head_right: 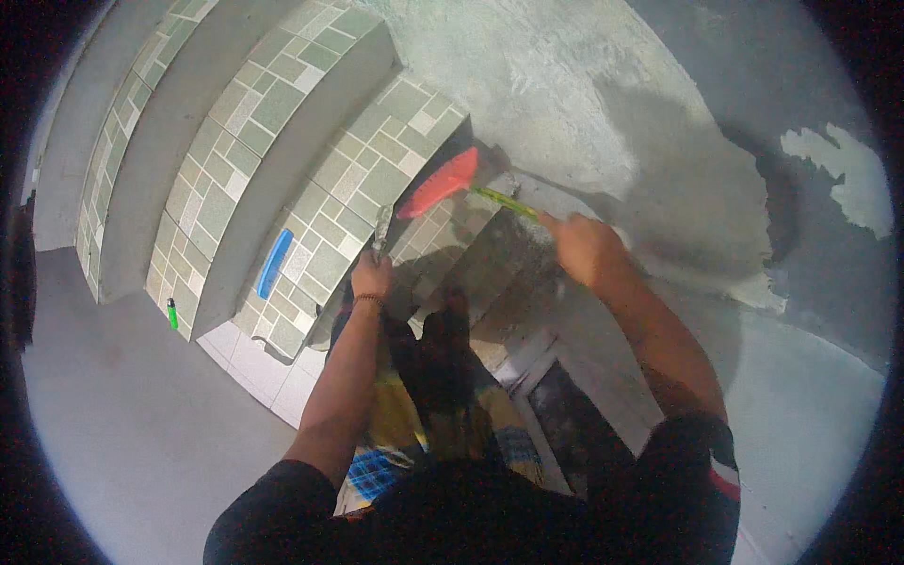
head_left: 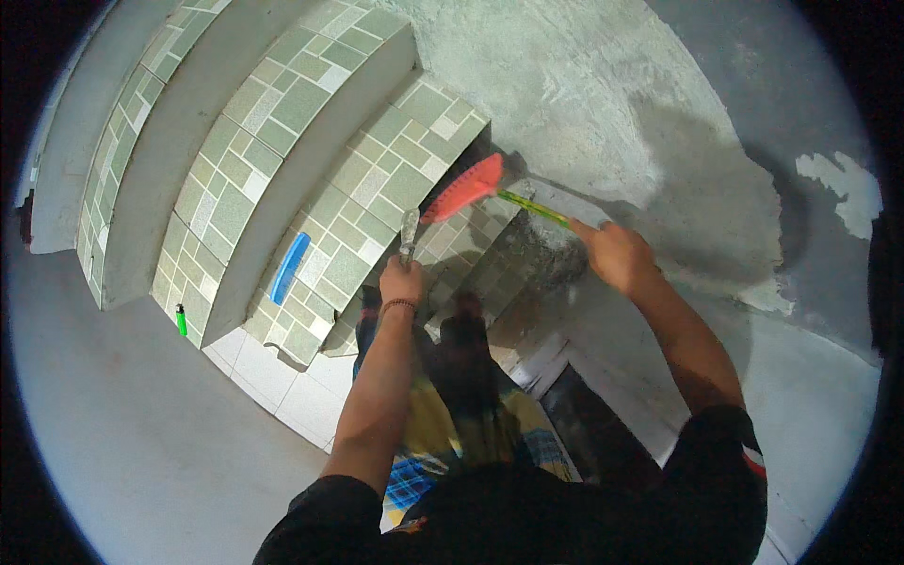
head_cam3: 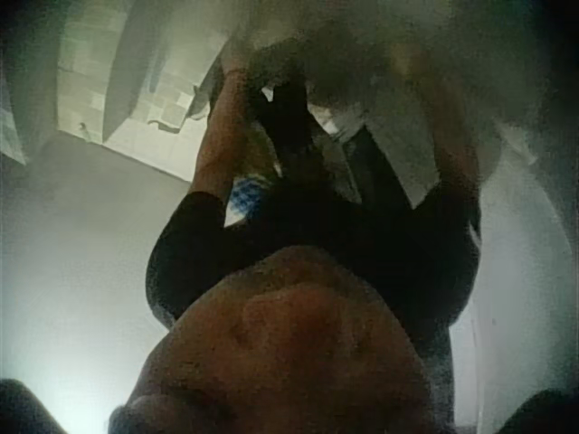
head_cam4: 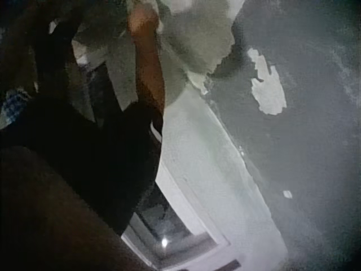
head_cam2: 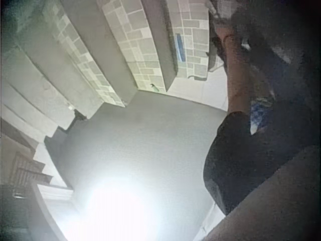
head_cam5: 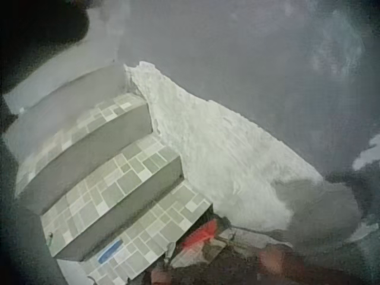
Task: The person scrapes and peels wallpaper from a tiled stair wall using a scraper and a brush. They remove loose wallpaper pieces by hand and continue scraping along the stair risers.
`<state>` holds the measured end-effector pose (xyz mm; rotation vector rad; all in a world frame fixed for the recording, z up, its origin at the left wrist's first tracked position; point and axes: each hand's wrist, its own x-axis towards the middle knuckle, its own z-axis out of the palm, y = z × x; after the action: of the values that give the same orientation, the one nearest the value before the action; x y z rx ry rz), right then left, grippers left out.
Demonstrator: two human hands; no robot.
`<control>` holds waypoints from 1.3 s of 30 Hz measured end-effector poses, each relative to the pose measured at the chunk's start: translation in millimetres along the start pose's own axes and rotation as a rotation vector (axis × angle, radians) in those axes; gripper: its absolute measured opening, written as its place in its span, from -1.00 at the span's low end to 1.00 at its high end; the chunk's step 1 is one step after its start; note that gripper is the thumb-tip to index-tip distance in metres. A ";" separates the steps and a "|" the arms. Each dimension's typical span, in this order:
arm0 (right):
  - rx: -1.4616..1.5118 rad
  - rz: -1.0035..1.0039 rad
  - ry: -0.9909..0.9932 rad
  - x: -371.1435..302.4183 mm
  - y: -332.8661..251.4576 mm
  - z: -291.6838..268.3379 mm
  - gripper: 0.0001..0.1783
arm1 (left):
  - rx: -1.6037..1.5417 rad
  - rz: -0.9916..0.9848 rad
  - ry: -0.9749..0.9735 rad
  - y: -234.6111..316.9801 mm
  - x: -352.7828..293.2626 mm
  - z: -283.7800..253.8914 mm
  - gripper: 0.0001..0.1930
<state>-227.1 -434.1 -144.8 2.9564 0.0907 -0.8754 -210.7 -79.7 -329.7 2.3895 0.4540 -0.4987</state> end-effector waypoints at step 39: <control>-0.165 0.227 -0.108 -85.8 24.1 -25.3 -0.40 | 0.006 0.147 -0.013 -5.5 -9.3 1.6 -0.61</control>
<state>-283.4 -459.8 -75.9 2.6945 -0.1664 -0.9429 -221.5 -78.4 -329.4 2.4022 0.2691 -0.4494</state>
